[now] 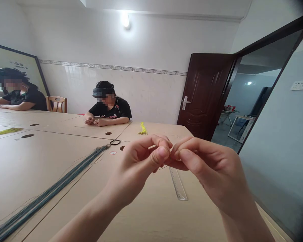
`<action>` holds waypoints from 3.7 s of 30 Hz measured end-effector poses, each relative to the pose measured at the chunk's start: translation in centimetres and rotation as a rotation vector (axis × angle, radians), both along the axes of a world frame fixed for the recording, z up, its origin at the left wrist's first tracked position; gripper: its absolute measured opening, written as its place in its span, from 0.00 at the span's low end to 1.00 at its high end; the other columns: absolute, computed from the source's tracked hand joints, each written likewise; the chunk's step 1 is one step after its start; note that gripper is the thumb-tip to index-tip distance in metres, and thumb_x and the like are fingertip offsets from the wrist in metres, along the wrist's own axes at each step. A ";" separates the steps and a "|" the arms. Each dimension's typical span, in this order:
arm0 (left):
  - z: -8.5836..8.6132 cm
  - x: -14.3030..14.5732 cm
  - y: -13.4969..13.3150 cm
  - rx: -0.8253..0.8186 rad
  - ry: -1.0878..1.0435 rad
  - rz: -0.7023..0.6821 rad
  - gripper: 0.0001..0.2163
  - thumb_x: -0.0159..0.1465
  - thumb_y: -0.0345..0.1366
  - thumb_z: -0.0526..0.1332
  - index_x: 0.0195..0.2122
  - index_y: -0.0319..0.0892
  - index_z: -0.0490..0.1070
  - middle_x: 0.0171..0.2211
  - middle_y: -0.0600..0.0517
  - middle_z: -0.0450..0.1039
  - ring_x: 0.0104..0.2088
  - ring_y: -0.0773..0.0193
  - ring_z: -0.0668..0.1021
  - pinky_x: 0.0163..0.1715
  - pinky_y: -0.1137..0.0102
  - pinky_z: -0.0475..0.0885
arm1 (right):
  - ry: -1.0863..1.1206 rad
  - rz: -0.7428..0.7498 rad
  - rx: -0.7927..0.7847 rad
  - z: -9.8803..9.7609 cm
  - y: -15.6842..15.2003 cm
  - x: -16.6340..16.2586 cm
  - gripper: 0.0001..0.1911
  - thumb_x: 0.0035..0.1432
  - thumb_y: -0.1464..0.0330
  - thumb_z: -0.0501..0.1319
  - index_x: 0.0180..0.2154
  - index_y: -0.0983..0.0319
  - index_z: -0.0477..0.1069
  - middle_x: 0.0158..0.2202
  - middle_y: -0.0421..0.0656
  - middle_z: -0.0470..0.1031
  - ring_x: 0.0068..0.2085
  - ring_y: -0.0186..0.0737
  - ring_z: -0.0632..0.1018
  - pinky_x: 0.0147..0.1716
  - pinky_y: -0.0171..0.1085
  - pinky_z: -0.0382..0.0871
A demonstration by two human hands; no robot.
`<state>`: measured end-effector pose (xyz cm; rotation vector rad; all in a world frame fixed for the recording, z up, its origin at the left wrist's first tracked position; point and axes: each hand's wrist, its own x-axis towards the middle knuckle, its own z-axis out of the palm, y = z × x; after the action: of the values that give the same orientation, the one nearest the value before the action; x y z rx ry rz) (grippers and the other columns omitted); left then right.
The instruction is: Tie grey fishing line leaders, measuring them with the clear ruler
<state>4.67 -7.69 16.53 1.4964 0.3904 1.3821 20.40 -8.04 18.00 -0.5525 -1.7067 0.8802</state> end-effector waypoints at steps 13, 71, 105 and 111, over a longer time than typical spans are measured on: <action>0.3 0.0 0.2 -0.048 0.013 -0.022 0.10 0.62 0.40 0.63 0.27 0.41 0.69 0.30 0.54 0.63 0.29 0.68 0.64 0.29 0.72 0.60 | -0.069 -0.016 -0.013 0.1 -0.4 0.0 0.06 0.59 0.68 0.60 0.32 0.58 0.76 0.33 0.39 0.76 0.34 0.34 0.76 0.27 0.29 0.72; 0.6 0.9 -1.3 0.171 0.382 0.438 0.06 0.62 0.32 0.58 0.27 0.42 0.70 0.25 0.57 0.71 0.28 0.69 0.71 0.29 0.73 0.67 | -0.376 -0.589 0.937 -0.2 -0.2 0.6 0.04 0.58 0.76 0.60 0.30 0.65 0.69 0.32 0.39 0.73 0.34 0.26 0.73 0.33 0.28 0.65; 0.9 0.0 -1.8 0.107 0.332 0.239 0.08 0.63 0.31 0.58 0.25 0.42 0.66 0.25 0.56 0.65 0.28 0.69 0.68 0.29 0.74 0.65 | -0.186 -0.232 0.480 -0.5 -0.6 0.5 0.07 0.55 0.77 0.60 0.31 0.59 0.69 0.33 0.36 0.72 0.34 0.28 0.74 0.29 0.23 0.72; 1.0 -0.1 -1.7 0.094 0.322 0.190 0.08 0.63 0.31 0.59 0.26 0.42 0.67 0.25 0.57 0.66 0.28 0.70 0.68 0.29 0.75 0.65 | -0.263 -0.314 0.626 -0.7 -0.2 0.7 0.08 0.55 0.79 0.59 0.31 0.60 0.67 0.33 0.37 0.71 0.34 0.29 0.73 0.29 0.28 0.72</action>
<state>4.56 -9.36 17.50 1.8040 0.6922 1.3194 21.07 -8.25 17.34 -0.4964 -1.9395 0.0296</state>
